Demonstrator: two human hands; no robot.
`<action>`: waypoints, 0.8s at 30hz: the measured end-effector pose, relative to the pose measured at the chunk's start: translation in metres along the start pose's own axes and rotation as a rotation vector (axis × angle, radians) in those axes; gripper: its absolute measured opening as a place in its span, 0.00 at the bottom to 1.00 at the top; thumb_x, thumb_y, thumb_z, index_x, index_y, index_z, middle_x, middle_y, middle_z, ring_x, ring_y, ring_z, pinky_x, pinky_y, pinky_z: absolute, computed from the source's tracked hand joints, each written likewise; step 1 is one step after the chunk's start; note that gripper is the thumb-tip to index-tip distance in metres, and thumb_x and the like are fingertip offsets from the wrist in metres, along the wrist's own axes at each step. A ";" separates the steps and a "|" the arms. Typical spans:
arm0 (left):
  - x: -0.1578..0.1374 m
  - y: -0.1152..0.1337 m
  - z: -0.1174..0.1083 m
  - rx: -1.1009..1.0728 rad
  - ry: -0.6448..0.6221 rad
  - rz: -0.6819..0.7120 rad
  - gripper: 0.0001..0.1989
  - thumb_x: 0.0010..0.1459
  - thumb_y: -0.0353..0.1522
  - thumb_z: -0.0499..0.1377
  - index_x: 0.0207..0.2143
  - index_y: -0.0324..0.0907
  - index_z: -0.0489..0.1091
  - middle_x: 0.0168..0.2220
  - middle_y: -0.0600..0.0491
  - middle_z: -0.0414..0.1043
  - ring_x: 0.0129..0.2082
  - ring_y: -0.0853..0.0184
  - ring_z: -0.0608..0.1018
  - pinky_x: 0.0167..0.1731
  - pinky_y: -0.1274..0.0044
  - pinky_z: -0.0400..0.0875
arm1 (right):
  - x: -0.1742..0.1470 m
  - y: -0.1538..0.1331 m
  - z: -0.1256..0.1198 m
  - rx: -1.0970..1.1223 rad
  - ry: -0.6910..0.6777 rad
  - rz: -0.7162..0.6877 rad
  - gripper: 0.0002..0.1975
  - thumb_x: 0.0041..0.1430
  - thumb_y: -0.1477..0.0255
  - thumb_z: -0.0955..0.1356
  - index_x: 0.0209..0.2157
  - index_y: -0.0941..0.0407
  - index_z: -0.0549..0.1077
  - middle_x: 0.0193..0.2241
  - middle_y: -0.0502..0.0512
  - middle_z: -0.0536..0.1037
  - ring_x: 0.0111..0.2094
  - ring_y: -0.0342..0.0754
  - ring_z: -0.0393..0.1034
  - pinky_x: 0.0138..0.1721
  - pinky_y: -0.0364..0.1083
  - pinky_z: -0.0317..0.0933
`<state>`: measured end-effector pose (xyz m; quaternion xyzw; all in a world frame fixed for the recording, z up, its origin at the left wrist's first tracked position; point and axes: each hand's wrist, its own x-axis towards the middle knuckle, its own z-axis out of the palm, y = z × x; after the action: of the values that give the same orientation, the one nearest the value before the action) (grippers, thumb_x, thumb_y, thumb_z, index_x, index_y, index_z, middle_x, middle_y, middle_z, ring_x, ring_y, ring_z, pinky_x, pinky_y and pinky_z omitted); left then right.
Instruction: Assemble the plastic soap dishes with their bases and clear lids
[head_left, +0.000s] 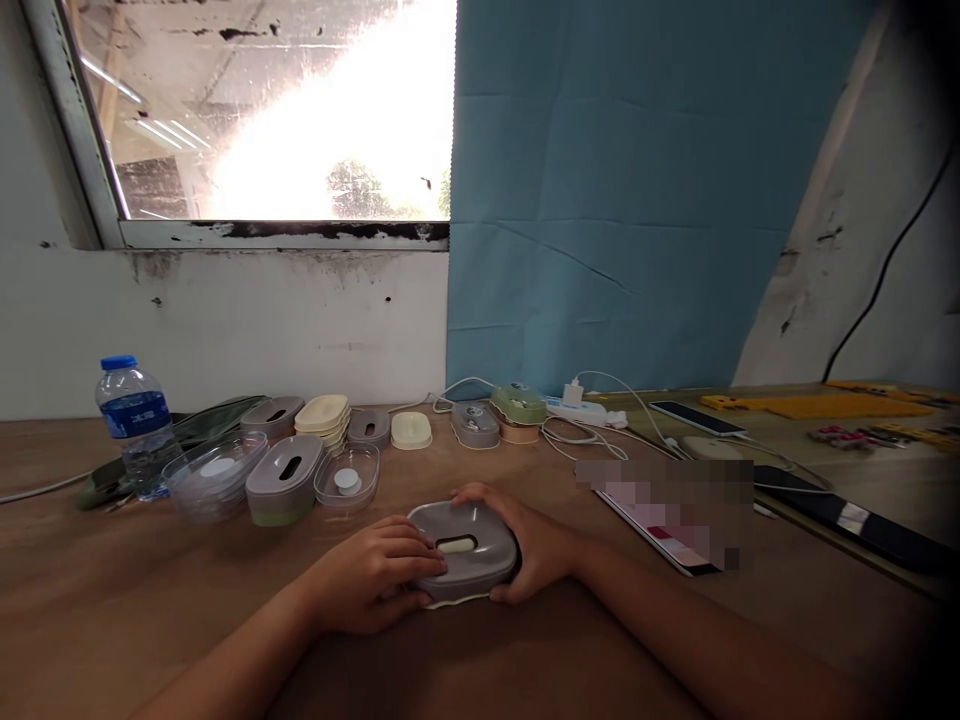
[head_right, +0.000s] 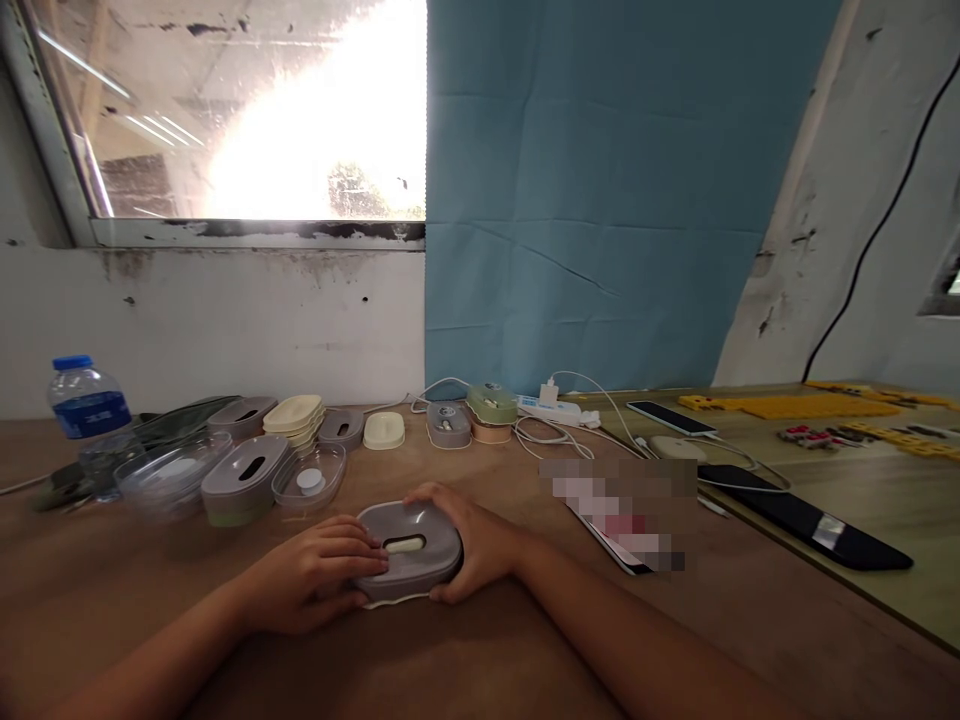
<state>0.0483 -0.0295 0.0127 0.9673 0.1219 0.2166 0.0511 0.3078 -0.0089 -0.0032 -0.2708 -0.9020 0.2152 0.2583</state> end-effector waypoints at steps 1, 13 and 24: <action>0.000 0.000 0.000 -0.009 0.012 0.002 0.16 0.56 0.31 0.53 0.48 0.43 0.64 0.41 0.48 0.73 0.44 0.65 0.72 0.49 0.70 0.63 | 0.000 0.001 0.000 0.016 -0.006 0.019 0.47 0.29 0.68 0.74 0.53 0.54 0.53 0.51 0.58 0.60 0.51 0.54 0.57 0.52 0.49 0.52; 0.000 0.000 0.002 -0.096 0.272 -0.074 0.15 0.53 0.32 0.57 0.44 0.41 0.68 0.37 0.47 0.74 0.37 0.64 0.73 0.41 0.71 0.66 | -0.001 0.002 0.002 0.223 0.002 0.128 0.60 0.29 0.68 0.76 0.60 0.53 0.37 0.55 0.61 0.55 0.55 0.55 0.51 0.55 0.52 0.47; 0.026 -0.032 -0.044 -0.043 0.514 -0.404 0.15 0.53 0.38 0.55 0.38 0.39 0.72 0.34 0.50 0.75 0.32 0.68 0.74 0.33 0.80 0.67 | 0.002 0.012 0.009 0.331 0.027 0.213 0.62 0.28 0.66 0.77 0.59 0.53 0.36 0.51 0.60 0.62 0.53 0.52 0.56 0.55 0.53 0.48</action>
<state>0.0451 0.0104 0.0577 0.8359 0.3159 0.4416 0.0810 0.3061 -0.0006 -0.0161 -0.3213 -0.8171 0.3830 0.2872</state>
